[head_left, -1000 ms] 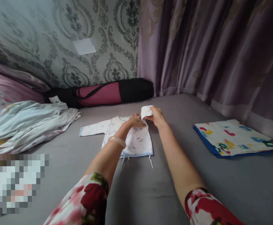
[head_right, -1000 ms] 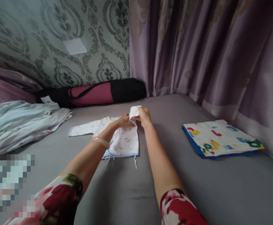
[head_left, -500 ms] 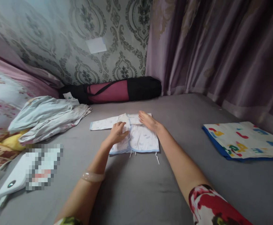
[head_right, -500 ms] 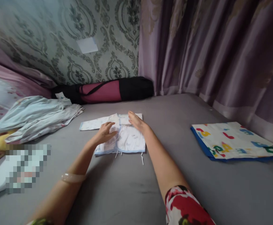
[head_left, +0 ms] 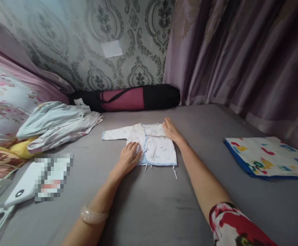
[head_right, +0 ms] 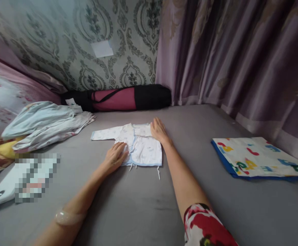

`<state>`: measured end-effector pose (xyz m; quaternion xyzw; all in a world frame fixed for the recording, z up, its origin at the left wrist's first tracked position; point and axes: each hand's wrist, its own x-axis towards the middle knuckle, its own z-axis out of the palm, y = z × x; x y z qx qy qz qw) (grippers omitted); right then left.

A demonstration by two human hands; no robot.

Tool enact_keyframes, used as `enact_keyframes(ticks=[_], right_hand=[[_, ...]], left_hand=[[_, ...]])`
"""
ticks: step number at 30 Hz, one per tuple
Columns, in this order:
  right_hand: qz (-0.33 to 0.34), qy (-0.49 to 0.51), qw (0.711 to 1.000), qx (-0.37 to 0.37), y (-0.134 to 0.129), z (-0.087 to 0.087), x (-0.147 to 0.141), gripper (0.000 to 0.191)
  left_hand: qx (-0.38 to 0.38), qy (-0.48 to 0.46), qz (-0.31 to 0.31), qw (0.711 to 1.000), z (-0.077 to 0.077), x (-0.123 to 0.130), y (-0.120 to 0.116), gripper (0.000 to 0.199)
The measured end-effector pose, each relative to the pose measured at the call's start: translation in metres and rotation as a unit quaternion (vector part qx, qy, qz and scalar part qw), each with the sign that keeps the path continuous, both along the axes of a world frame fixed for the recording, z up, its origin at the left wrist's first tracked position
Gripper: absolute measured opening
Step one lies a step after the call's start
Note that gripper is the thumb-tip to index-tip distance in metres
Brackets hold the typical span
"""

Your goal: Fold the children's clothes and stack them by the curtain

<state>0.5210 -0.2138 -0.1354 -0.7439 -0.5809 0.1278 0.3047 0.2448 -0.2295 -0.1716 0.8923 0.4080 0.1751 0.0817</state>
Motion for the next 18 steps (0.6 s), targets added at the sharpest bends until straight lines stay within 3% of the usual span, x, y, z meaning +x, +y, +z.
enact_keyframes(ticks=[6, 11, 18], right_hand=[[0.025, -0.190, 0.979, -0.072, -0.008, -0.019, -0.019, 0.065], [0.016, -0.223, 0.969, -0.101, -0.008, -0.033, -0.012, 0.066], [0.018, -0.239, 0.964, -0.115, -0.004, -0.037, -0.008, 0.067]], left_hand=[[0.008, 0.041, 0.023, 0.999, 0.009, 0.003, -0.013, 0.045], [-0.007, 0.062, 0.031, 0.998, 0.014, 0.003, -0.018, 0.044], [-0.009, 0.052, 0.034, 0.998, 0.009, 0.002, -0.015, 0.042]])
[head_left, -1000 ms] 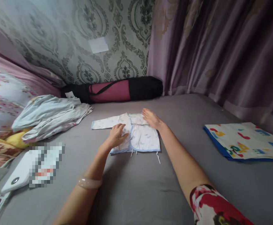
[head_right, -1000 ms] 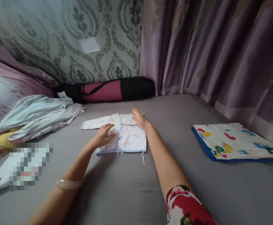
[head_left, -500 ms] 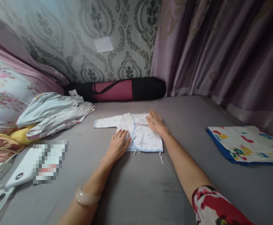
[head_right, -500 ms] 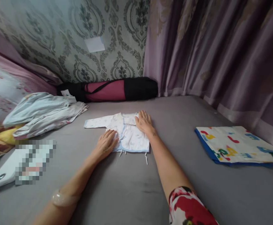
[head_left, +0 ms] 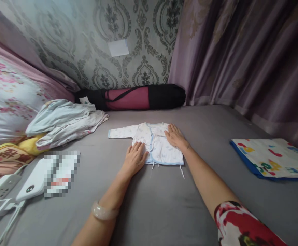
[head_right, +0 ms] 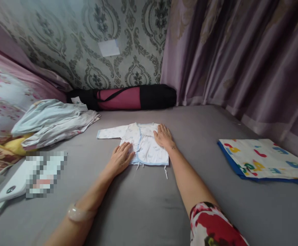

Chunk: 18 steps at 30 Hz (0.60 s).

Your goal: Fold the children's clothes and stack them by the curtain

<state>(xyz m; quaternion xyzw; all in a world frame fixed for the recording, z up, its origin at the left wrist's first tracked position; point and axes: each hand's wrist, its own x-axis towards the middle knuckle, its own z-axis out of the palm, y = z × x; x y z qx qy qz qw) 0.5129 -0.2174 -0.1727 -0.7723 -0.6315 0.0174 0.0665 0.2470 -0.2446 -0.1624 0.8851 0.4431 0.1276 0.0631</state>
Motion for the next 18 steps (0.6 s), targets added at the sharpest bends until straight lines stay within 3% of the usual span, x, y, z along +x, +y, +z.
enact_keyframes(ticks=[7, 12, 18], right_hand=[[-0.005, 0.006, 1.000, -0.029, 0.003, 0.002, 0.001, 0.068], [-0.017, 0.012, 0.996, -0.082, 0.007, 0.016, -0.002, 0.066], [-0.025, 0.026, 0.998, -0.050, 0.013, 0.031, -0.036, 0.064]], left_hand=[[-0.005, -0.018, -0.004, 1.000, 0.002, -0.003, 0.001, 0.042], [-0.010, -0.021, -0.007, 1.000, 0.004, -0.004, 0.000, 0.042], [-0.007, -0.021, -0.005, 1.000, 0.003, -0.003, 0.000, 0.041]])
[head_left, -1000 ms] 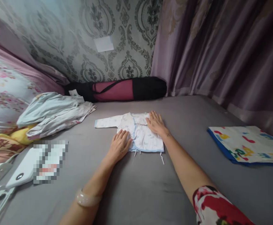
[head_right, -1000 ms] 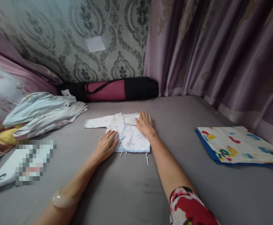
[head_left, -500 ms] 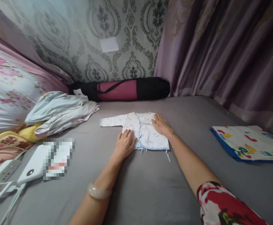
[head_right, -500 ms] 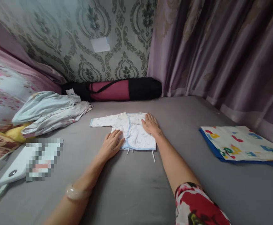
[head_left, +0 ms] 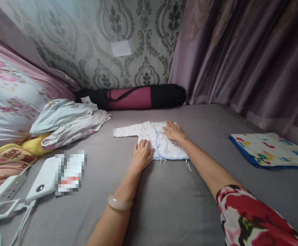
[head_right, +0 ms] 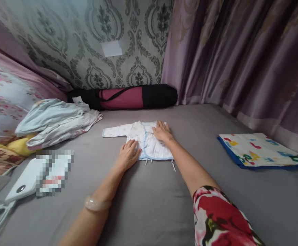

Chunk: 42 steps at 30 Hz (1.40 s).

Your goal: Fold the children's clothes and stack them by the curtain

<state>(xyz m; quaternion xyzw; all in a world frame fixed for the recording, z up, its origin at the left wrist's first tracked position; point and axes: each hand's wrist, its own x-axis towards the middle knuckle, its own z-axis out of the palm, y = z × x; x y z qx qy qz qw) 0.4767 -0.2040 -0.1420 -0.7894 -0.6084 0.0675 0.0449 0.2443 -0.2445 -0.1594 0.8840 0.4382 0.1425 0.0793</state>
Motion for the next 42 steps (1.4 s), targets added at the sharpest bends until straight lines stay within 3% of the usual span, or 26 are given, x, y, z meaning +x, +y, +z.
enact_keyframes(ticks=[5, 10, 17, 22, 30, 36, 42], right_hand=[[0.025, 0.032, 0.999, 0.011, 0.013, 0.000, -0.040, 0.065], [0.018, 0.024, 0.998, 0.052, 0.020, -0.015, -0.061, 0.063], [0.011, 0.016, 0.996, 0.091, 0.019, -0.028, -0.063, 0.061], [0.010, 0.020, 0.995, 0.098, 0.019, -0.025, -0.063, 0.059], [0.014, 0.068, 0.997, 0.035, 0.014, -0.009, -0.067, 0.062], [0.020, 0.043, 0.995, 0.089, 0.005, -0.019, -0.087, 0.062], [0.023, 0.036, 0.996, 0.083, 0.004, -0.021, -0.086, 0.062]], left_hand=[[0.009, 0.004, 0.000, 1.000, -0.001, 0.000, 0.000, 0.041], [-0.002, 0.003, 0.002, 1.000, -0.002, 0.000, 0.001, 0.040], [-0.001, -0.003, -0.007, 1.000, -0.004, -0.001, 0.003, 0.038], [0.002, -0.008, -0.006, 1.000, -0.004, -0.002, 0.003, 0.035], [-0.002, -0.008, -0.001, 1.000, -0.001, -0.002, 0.003, 0.033], [0.009, -0.018, 0.002, 1.000, -0.004, -0.001, 0.004, 0.031], [0.011, -0.023, 0.004, 1.000, -0.003, -0.001, 0.004, 0.029]])
